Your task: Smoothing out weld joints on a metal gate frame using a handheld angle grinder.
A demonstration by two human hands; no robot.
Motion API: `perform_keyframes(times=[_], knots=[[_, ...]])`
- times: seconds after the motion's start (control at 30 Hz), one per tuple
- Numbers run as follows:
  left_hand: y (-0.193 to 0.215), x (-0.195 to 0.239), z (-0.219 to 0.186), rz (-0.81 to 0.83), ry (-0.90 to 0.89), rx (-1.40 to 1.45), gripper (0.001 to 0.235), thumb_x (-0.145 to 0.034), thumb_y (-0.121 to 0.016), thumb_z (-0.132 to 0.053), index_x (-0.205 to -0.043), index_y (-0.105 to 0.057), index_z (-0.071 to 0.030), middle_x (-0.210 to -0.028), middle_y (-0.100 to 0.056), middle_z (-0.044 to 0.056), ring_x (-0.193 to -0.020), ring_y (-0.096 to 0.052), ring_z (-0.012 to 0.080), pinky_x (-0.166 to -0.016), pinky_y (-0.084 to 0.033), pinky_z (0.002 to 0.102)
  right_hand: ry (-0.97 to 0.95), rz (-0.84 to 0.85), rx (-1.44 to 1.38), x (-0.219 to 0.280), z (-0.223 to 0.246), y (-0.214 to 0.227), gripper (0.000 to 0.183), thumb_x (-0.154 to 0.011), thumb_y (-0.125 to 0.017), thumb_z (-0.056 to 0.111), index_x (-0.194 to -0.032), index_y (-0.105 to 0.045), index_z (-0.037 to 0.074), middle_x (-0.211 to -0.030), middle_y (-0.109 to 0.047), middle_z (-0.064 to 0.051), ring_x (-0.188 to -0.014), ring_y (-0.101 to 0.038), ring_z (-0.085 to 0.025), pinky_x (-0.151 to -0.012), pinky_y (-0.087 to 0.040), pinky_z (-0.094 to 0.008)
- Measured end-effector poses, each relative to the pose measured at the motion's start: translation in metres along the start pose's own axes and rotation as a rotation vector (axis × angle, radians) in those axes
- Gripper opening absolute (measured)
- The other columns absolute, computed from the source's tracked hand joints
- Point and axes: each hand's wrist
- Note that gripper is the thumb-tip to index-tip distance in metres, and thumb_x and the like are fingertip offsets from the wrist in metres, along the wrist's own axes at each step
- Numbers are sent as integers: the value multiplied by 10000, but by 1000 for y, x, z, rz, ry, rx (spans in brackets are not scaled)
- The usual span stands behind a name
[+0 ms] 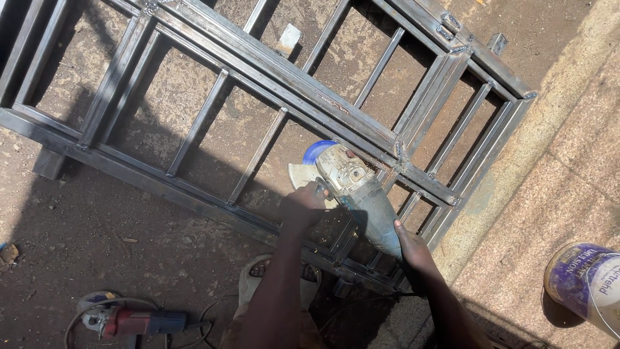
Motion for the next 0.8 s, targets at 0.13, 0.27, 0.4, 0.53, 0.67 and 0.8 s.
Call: perform_keyframes(times=[0.13, 0.27, 0.4, 0.53, 0.67, 0.8], knots=[[2, -8, 0, -83, -139, -73, 378, -998, -522, -474, -1160, -684, -173, -944, -744, 153, -947, -763, 389, -894, -574, 500, -61, -15, -65, 4, -10, -19, 878, -975, -457, 748, -1317, -701, -23, -1385, -618, -332, -1412, -470, -481, -1189, -340, -596], [4, -12, -8, -227, -223, -216, 329, -967, -580, -420, -1016, -733, -133, -819, -733, 120, -837, -774, 318, -811, -587, 429, -128, -13, -128, 29, 6, -23, 932, -974, -428, 764, -1317, -701, -58, -1400, -619, -324, -1411, -483, -459, -1206, -321, -567], [42, -9, -20, 115, -68, -164, 420, -1012, -433, -452, -1279, -667, -226, -1082, -750, 118, -1070, -741, 318, -1001, -510, 461, -78, -43, -140, -30, -51, -23, 911, -957, -492, 794, -1301, -712, -21, -1340, -652, -312, -1384, -506, -443, -1186, -345, -559], [69, 26, -19, 196, 35, 45, 507, -994, -463, -524, -1362, -647, -228, -1228, -731, 172, -1216, -665, 415, -1065, -481, 510, 6, -43, -116, 2, -13, 0, 782, -941, -591, 722, -910, -772, -38, -904, -712, -265, -960, -695, -399, -919, -490, -533], [50, -15, -11, 211, 111, -77, 517, -995, -473, -568, -1389, -623, -268, -1221, -739, 113, -1200, -687, 332, -1047, -493, 462, 36, -49, -80, -15, -34, 0, 792, -964, -565, 710, -762, -741, -36, -742, -706, -272, -800, -706, -405, -787, -518, -497], [61, -33, -31, 243, 46, -164, 477, -1001, -501, -536, -1384, -646, -293, -1273, -733, 93, -1256, -659, 348, -1095, -467, 476, -43, -70, -89, -25, -47, -33, 865, -980, -464, 777, -1299, -706, 11, -1342, -642, -311, -1362, -523, -454, -1144, -377, -600]])
Point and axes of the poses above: each hand's wrist, its own x-axis away from the middle knuckle, its own y-axis out of the back of the hand, z = x × y
